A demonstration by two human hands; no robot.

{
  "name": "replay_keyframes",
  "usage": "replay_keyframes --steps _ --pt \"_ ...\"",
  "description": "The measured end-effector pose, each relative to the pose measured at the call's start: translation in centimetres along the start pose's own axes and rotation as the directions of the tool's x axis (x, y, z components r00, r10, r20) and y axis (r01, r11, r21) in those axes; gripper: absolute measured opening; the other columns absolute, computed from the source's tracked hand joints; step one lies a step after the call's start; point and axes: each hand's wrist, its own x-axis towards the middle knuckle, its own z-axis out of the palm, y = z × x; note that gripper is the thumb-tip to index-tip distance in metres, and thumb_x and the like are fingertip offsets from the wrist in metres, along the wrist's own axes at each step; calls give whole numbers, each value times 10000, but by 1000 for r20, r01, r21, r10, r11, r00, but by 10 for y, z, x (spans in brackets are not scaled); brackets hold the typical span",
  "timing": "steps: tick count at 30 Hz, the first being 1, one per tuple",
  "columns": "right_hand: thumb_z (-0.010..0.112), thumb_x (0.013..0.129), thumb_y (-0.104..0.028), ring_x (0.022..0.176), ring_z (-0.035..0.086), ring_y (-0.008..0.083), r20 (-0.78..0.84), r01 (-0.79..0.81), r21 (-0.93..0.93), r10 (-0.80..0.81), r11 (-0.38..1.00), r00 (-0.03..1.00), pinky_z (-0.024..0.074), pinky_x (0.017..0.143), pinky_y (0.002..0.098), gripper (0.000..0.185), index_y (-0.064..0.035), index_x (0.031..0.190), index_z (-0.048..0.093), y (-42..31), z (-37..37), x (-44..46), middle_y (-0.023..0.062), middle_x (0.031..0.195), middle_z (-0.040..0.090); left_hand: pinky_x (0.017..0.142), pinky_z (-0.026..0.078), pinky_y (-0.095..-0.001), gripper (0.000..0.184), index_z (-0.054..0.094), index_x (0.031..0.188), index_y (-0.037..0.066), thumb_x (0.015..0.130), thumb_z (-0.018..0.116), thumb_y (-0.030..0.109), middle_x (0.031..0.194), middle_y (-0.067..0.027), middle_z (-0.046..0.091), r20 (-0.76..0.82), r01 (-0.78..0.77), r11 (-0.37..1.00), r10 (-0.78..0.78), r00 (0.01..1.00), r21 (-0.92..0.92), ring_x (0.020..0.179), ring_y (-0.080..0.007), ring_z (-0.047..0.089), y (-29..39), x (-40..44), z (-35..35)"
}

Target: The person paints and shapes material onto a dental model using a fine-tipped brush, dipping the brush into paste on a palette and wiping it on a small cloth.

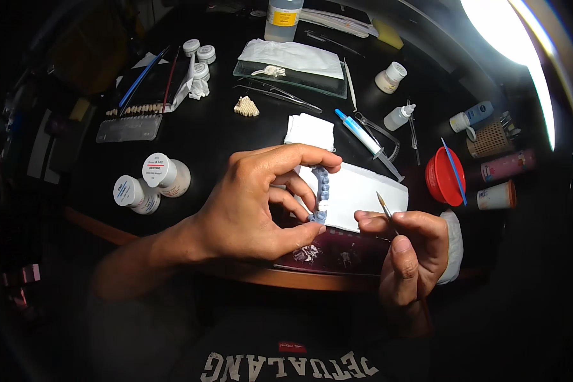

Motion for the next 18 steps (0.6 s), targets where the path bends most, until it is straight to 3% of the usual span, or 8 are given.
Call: replay_keyframes --steps 1,2,5,6,9,13,18 --pt "488 961 3 971 737 285 -4 11 20 -11 1000 1000 579 934 402 246 92 1180 558 -4 -2 7 276 1018 716 780 618 -224 620 529 1297 -91 736 793 -84 1325 -223 597 -5 2 1000 -2 1000 -5 909 -111 685 2 2 -2" --pt "559 904 33 956 738 281 -36 -22 1 22 1000 999 569 946 421 195 90 1086 598 -10 -3 13 273 990 715 782 618 -225 615 519 1282 -84 732 795 -84 1323 -224 597 -9 6 1000 -6 1000 -16 905 -111 685 3 4 -3" --pt "638 808 68 928 739 286 106 -98 -186 119 978 987 555 944 425 150 69 957 648 -24 -15 33 219 916 727 772 611 -227 596 500 1219 -39 709 804 -87 1324 -220 596 -10 68 992 -69 998 -103 904 -111 679 9 14 -5" --pt "687 720 81 899 736 296 119 -7 -202 32 979 992 548 919 420 133 37 845 674 -19 -16 40 157 827 723 767 608 -226 604 504 1231 -43 708 802 -89 1330 -212 593 16 50 995 -49 999 -86 908 -112 679 7 17 -6" --pt "686 712 77 934 725 313 261 211 -194 -157 958 953 548 887 431 142 26 845 689 -4 -26 51 116 765 703 758 601 -219 617 529 1258 -63 705 800 -92 1335 -187 588 65 44 997 -39 997 -70 911 -119 682 4 24 -7" --pt "652 810 29 1212 590 394 280 112 -2 -107 994 954 422 1132 553 147 -3 918 558 21 -20 38 133 770 653 746 595 -211 621 571 1286 -84 708 798 -94 1288 -148 593 84 -16 997 22 996 -72 920 -129 692 -12 24 -6" --pt "615 865 37 1316 529 485 342 80 -72 -51 994 938 417 1140 576 124 -18 894 507 23 -12 29 140 811 634 771 609 -216 650 629 1314 -33 683 781 -74 1207 -124 602 103 -15 999 20 994 -48 892 -126 711 -22 17 -9"
